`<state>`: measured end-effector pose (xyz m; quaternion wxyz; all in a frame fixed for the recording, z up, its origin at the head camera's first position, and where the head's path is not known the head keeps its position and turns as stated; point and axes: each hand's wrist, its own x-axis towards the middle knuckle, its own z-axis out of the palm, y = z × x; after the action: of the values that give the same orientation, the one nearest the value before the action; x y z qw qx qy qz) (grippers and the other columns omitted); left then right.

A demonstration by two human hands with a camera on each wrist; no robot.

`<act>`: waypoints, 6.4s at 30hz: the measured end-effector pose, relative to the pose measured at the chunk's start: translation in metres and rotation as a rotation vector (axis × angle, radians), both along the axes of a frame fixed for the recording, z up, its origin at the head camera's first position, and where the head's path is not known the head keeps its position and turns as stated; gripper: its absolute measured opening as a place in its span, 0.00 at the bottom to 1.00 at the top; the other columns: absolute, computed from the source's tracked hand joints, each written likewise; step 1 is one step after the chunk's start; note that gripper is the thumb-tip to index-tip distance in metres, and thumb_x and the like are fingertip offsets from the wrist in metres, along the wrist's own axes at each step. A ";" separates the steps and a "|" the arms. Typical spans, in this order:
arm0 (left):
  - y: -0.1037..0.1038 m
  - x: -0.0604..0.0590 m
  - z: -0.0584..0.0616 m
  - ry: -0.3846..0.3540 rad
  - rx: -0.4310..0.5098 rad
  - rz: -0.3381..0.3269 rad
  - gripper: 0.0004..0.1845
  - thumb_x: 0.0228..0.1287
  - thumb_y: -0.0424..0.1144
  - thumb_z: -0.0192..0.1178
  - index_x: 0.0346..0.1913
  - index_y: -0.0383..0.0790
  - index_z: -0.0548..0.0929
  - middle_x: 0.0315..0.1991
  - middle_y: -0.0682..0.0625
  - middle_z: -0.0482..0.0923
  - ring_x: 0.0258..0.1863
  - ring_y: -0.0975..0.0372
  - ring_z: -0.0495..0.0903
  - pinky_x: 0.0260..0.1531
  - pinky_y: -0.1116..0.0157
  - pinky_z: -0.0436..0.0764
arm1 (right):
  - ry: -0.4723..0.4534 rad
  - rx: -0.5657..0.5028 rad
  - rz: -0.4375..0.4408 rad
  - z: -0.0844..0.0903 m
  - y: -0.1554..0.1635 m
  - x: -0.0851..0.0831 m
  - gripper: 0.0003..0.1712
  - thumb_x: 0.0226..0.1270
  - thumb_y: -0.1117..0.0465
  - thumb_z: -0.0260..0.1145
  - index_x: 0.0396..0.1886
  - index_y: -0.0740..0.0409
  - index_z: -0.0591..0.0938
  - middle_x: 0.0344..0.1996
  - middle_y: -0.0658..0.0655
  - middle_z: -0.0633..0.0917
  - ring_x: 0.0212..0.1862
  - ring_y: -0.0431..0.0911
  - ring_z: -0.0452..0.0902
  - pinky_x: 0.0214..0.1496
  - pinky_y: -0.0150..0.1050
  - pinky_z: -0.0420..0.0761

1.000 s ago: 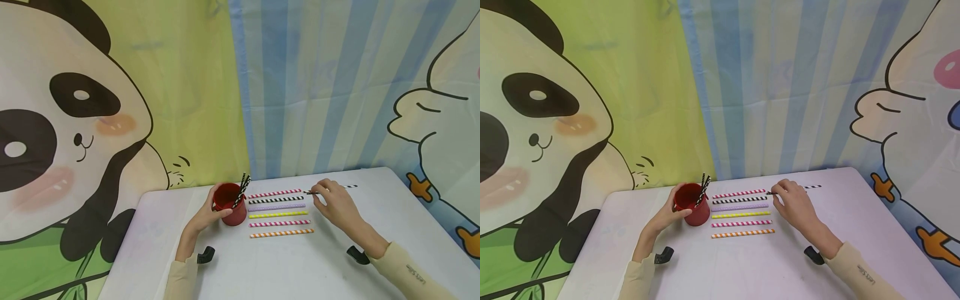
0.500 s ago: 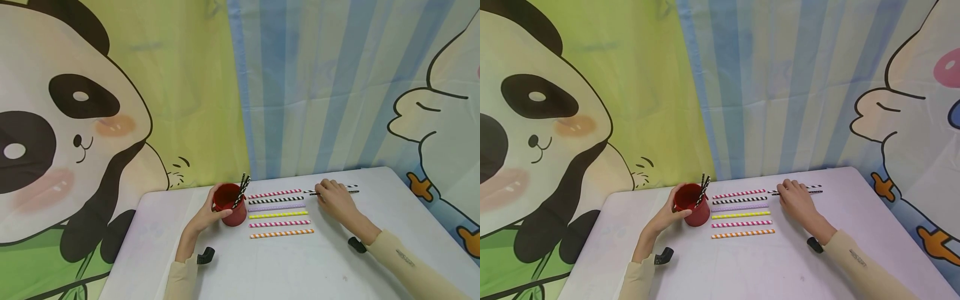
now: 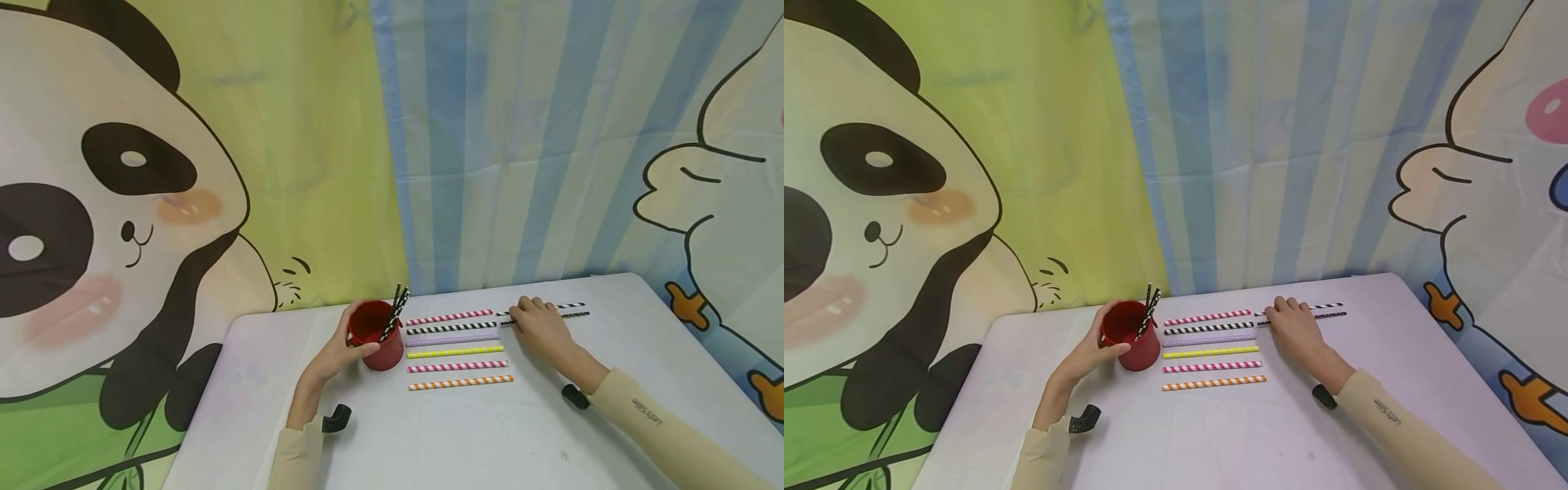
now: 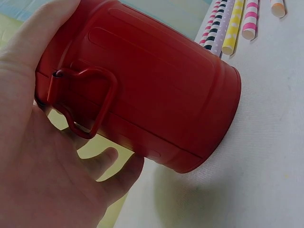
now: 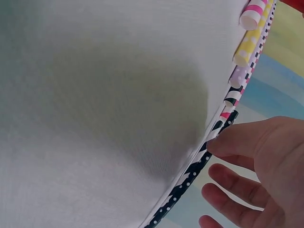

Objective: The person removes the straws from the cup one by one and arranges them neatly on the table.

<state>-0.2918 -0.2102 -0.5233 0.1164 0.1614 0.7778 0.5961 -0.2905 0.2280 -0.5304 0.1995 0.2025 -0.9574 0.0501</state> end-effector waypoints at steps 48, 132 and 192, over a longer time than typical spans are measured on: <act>0.001 0.002 0.003 -0.004 -0.015 0.010 0.51 0.59 0.44 0.72 0.78 0.64 0.49 0.73 0.52 0.58 0.74 0.53 0.56 0.67 0.45 0.71 | -0.029 -0.058 -0.044 -0.001 -0.007 0.003 0.10 0.61 0.67 0.70 0.43 0.60 0.82 0.35 0.60 0.81 0.39 0.59 0.78 0.36 0.55 0.78; 0.000 0.000 0.001 0.004 -0.012 0.001 0.52 0.60 0.46 0.71 0.79 0.58 0.47 0.73 0.52 0.59 0.73 0.52 0.59 0.68 0.43 0.68 | -0.380 -1.049 0.135 0.034 -0.199 0.016 0.09 0.68 0.53 0.70 0.42 0.51 0.83 0.41 0.49 0.85 0.44 0.43 0.82 0.47 0.36 0.80; 0.001 -0.001 0.001 0.004 -0.006 0.004 0.53 0.60 0.45 0.71 0.80 0.54 0.47 0.73 0.51 0.59 0.74 0.52 0.58 0.68 0.43 0.69 | -0.320 -1.198 0.165 0.079 -0.188 0.029 0.10 0.68 0.58 0.70 0.43 0.58 0.82 0.44 0.57 0.83 0.48 0.50 0.83 0.52 0.45 0.84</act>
<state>-0.2924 -0.2094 -0.5227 0.1142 0.1607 0.7803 0.5936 -0.2611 0.0400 -0.4512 0.1279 0.1186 -0.7625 0.6230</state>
